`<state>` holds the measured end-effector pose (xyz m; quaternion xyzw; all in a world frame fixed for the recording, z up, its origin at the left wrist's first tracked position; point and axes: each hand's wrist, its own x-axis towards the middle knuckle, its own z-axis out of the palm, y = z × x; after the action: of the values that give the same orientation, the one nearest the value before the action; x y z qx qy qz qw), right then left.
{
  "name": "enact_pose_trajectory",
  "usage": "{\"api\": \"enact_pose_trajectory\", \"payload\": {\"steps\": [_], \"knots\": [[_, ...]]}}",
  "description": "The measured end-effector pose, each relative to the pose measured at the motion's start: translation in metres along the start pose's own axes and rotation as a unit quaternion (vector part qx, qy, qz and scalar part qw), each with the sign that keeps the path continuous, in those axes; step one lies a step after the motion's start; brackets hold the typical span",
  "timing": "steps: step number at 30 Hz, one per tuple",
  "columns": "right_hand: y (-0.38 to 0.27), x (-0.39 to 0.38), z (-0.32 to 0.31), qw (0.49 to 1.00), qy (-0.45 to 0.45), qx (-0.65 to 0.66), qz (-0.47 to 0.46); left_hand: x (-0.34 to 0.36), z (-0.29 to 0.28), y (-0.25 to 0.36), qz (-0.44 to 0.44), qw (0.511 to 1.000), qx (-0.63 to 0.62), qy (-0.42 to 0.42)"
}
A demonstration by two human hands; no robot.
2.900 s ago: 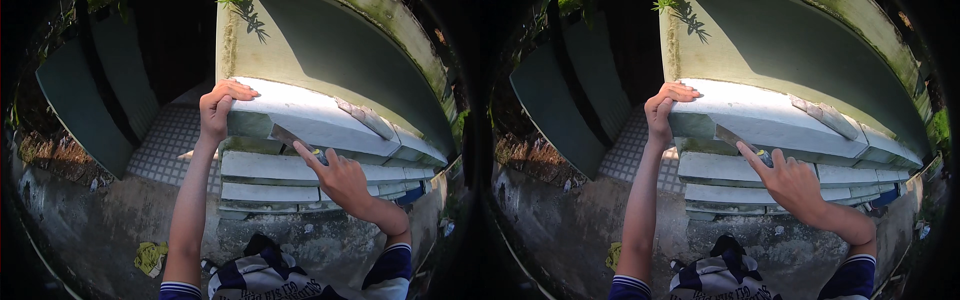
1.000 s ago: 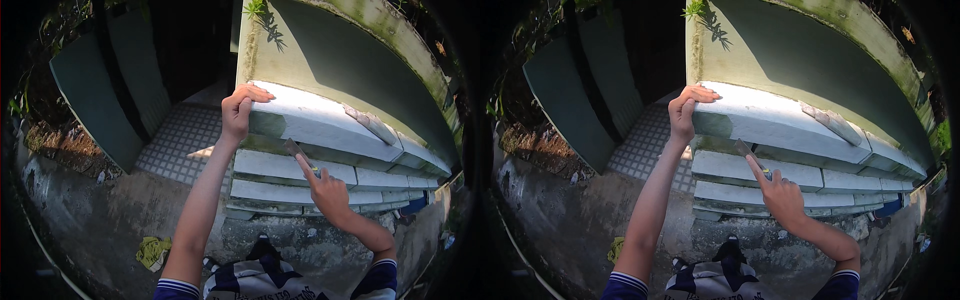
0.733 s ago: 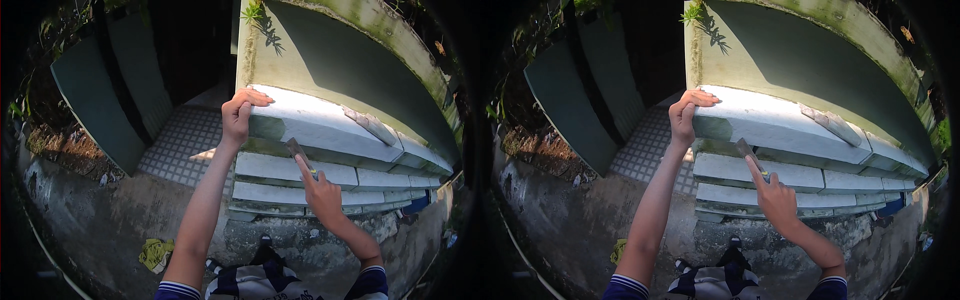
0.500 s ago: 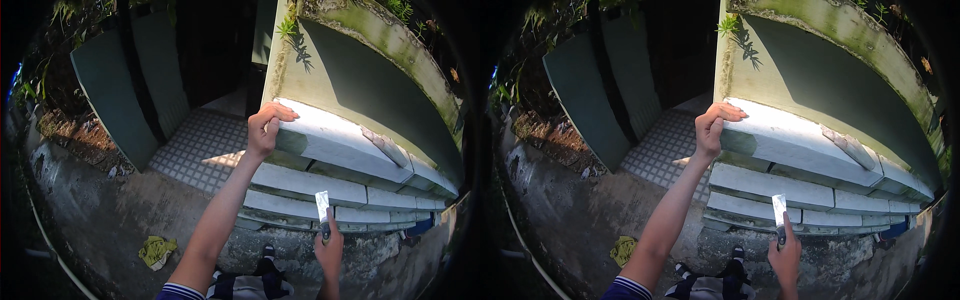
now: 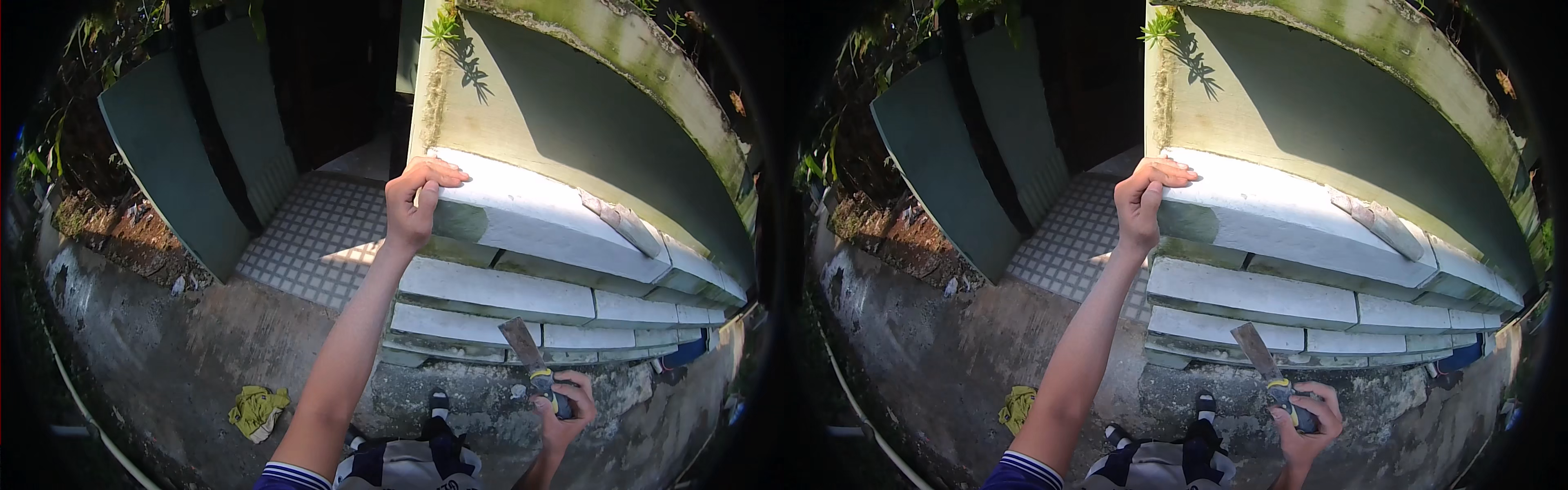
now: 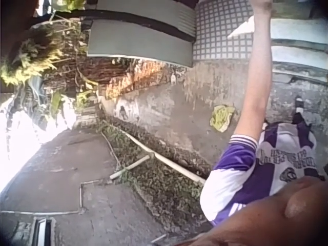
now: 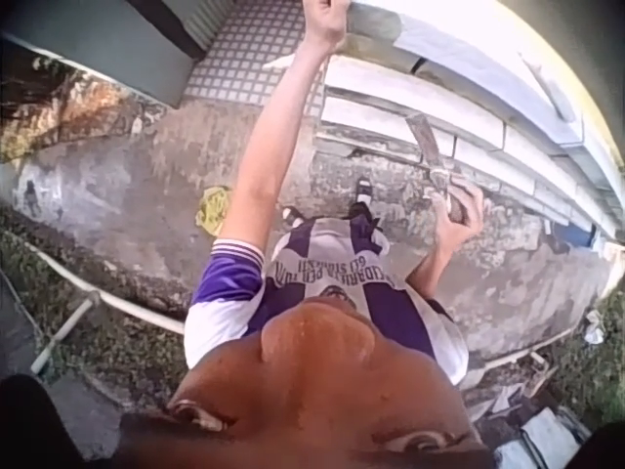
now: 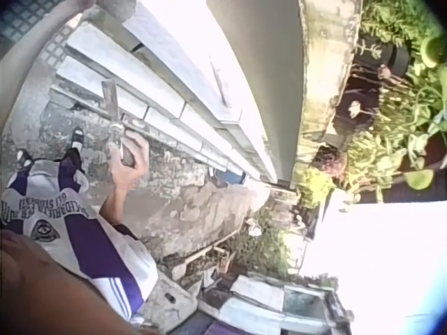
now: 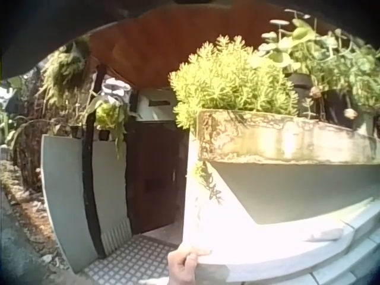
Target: Scraping and applying filler to cracks on an exterior concrete wall.
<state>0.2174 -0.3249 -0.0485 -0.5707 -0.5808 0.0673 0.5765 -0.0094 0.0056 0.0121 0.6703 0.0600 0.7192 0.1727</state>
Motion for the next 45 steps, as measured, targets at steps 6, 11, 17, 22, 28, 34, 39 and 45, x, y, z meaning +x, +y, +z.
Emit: {"api": "enact_pose_trajectory", "payload": {"steps": [6,11,17,22,28,34,39,45], "knots": [[-0.008,0.027,-0.004,0.993,0.029,0.098,-0.054,-0.003,0.004,0.009,-0.032,0.999,0.020,0.002],[0.006,0.056,-0.009,0.979,0.035,0.032,-0.196,-0.004,0.008,0.011,-0.025,0.999,0.028,0.019],[-0.012,0.130,0.066,0.869,0.147,0.377,-0.285,-0.005,0.006,0.006,-0.027,0.998,0.042,0.029],[-0.037,0.181,0.069,0.838,-0.098,0.477,-0.247,-0.004,0.007,0.011,-0.031,0.998,0.039,0.032],[-0.088,0.216,0.075,0.767,-0.224,0.493,-0.343,-0.004,0.009,0.016,-0.036,0.998,0.040,0.018],[-0.077,0.211,0.113,0.803,-0.129,0.502,-0.294,-0.006,0.012,0.014,-0.037,0.997,0.055,0.043],[-0.071,0.213,0.113,0.785,-0.109,0.530,-0.302,-0.002,0.015,0.015,-0.031,0.997,0.060,0.040],[-0.052,0.214,0.142,0.813,-0.105,0.508,-0.265,-0.004,0.011,0.012,-0.034,0.997,0.064,0.038]]}}
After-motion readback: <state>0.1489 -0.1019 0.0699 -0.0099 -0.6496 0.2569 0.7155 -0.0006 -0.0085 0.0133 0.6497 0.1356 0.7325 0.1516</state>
